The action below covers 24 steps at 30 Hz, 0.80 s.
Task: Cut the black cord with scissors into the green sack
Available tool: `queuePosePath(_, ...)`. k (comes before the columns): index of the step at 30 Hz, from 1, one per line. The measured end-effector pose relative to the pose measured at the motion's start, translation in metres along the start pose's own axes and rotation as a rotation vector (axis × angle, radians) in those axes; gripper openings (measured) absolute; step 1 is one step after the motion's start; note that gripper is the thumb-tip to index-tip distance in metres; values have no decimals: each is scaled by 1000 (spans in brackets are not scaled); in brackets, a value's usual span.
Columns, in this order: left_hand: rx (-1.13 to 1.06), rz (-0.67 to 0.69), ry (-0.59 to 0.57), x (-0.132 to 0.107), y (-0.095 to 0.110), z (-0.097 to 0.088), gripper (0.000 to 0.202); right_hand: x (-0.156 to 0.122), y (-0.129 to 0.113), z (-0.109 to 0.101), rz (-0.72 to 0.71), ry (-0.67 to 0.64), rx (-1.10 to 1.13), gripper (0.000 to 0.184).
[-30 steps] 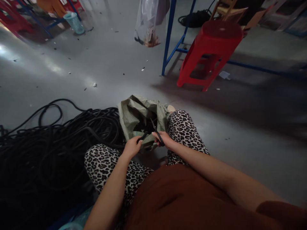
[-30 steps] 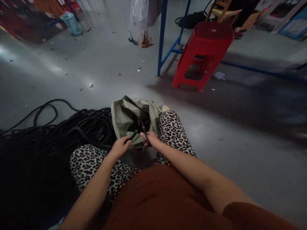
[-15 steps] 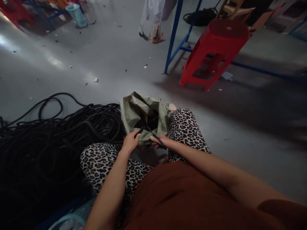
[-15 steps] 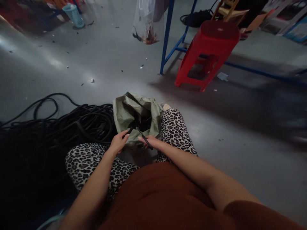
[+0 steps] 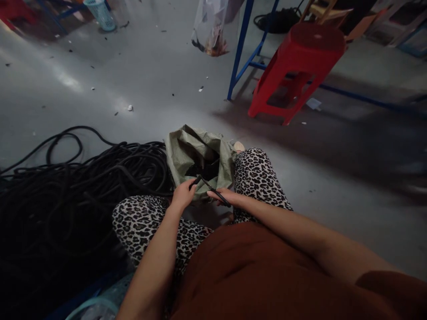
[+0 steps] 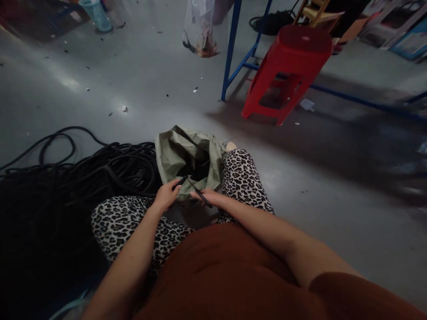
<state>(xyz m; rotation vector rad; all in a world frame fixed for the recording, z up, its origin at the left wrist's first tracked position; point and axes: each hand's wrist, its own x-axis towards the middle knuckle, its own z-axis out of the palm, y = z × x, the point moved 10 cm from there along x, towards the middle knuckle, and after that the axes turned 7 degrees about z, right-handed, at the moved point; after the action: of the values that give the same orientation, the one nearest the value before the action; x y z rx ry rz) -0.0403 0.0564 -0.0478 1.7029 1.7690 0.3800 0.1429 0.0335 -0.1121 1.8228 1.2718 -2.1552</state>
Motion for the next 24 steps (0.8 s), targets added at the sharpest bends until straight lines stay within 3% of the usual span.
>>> queuePosePath(7,32,-4,-71,-3,10,9,40,7,-2,5,-66,-69,109,35)
queuePosePath(15,47,27,-103,-3,18,14,40,6,2,5,17,-49,119,35)
queuePosePath(24,41,16,-92,0,17,14,39,4,-2,5,-9,-77,141,41)
